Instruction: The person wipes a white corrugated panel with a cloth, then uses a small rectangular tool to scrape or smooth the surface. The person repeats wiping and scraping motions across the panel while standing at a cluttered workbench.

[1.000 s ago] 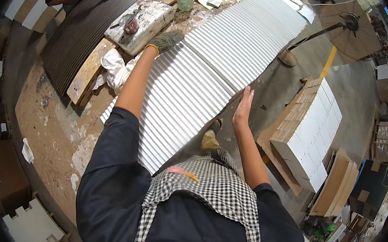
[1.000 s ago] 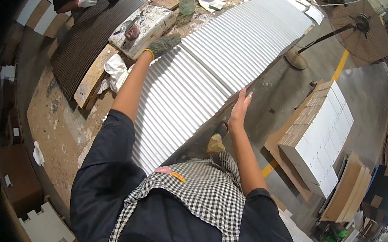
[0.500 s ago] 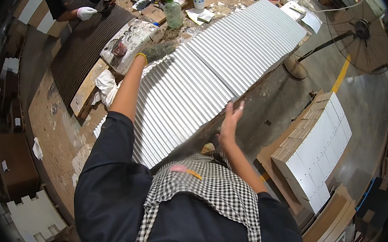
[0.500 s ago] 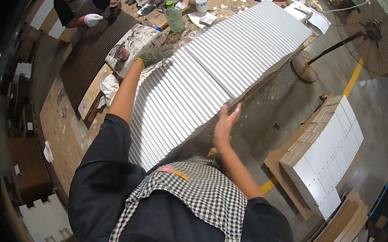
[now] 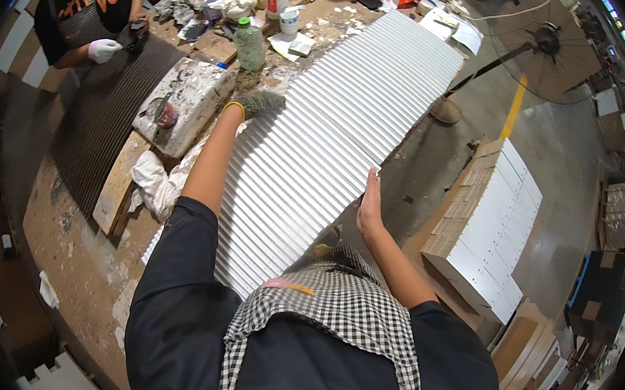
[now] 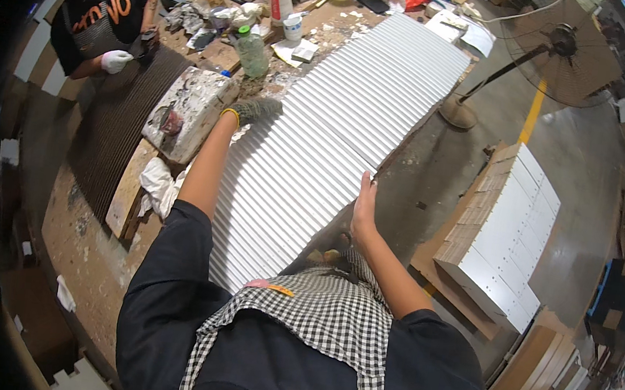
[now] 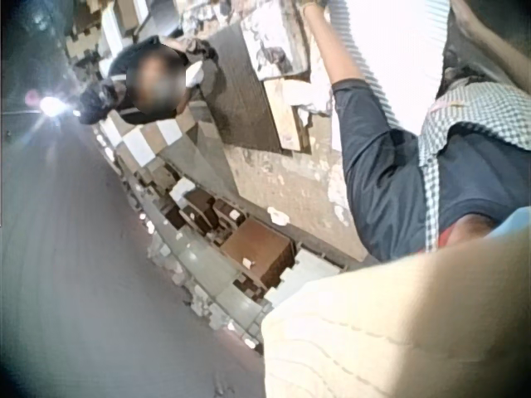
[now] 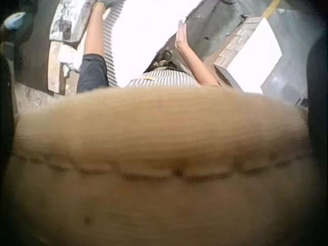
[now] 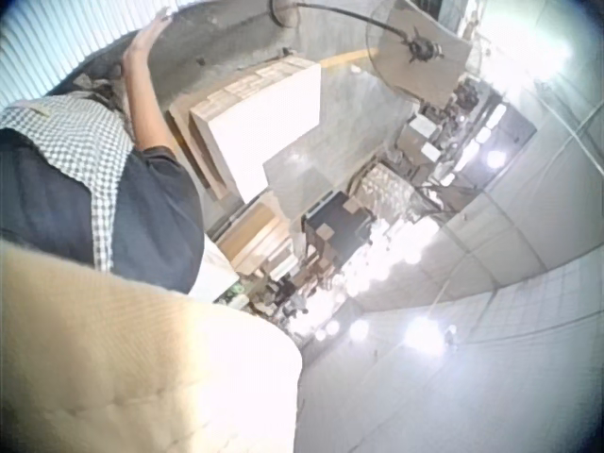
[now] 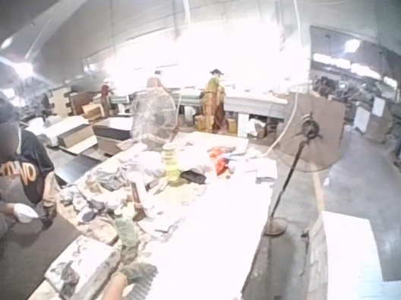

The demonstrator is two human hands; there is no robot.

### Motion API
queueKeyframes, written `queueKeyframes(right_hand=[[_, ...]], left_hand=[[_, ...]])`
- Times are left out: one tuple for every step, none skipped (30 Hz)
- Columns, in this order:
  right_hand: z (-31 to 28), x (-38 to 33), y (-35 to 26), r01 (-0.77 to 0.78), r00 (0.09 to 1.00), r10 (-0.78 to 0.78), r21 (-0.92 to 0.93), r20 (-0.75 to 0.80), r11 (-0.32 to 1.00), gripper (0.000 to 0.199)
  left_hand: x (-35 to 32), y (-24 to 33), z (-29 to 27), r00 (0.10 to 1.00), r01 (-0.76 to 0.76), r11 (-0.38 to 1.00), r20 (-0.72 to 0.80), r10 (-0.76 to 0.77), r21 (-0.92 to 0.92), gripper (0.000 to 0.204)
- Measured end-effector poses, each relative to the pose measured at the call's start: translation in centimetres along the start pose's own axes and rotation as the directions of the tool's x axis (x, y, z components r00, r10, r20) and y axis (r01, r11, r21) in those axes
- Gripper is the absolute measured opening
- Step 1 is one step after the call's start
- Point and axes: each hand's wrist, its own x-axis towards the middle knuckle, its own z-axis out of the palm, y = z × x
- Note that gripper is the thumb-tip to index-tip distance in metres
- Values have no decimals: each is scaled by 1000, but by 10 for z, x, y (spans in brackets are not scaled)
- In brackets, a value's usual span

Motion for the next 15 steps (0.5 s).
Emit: queueKeyframes(right_hand=[[-1,12,-5,36,999,-36,2,32,999,97],[7,18,-7,63,994,-64,19,85,998,96],[-9,22,-9,93,993,-93,1,68,996,95],[-21,24,-8,33,999,-33,5,40,999,98],[-24,30,-13,-18,1000,18,16,24,1000,100],[-27,37,-17,-67,998,67,34,5,997,102],[-26,40,-19,-116,993,116,58,-2,992,105],[-8,43,-16,-93,995,95,80,-21,992,101],[-4,43,-8,-71,994,79,104,-75,992,97],[25,10,-53,-222,975,216,143,58,964,106],[10,21,-36,-234,972,233,147,27,961,107],[2,25,-32,-235,972,235,169,20,957,105],[-10,28,-28,-235,972,236,190,15,953,102],[-19,33,-27,-235,971,237,207,17,950,99],[-27,39,-27,-236,971,237,225,21,945,96]], left_hand=[[10,-14,-6,999,-13,999,-40,12,-48,55],[10,-39,-17,996,-23,993,-91,13,-114,55],[27,-12,-9,994,-39,999,-103,37,-13,56],[40,15,-3,992,-47,995,-117,57,91,57],[47,45,0,988,-48,980,-135,75,195,58],[46,73,12,996,-34,993,-79,43,116,54],[40,99,17,1000,-6,999,-25,7,44,51],[42,78,16,993,2,987,-120,18,159,50],[44,71,11,994,-30,974,-95,53,225,50],[33,46,4,995,-24,959,-85,50,284,49],[38,49,5,994,-70,936,-49,92,344,49],[34,46,6,992,-81,994,-89,87,73,48],[34,46,4,992,-79,997,-101,78,-13,47],[34,50,-1,992,-72,995,-110,63,-74,47],[35,56,-7,991,-66,995,-121,57,-70,46]])
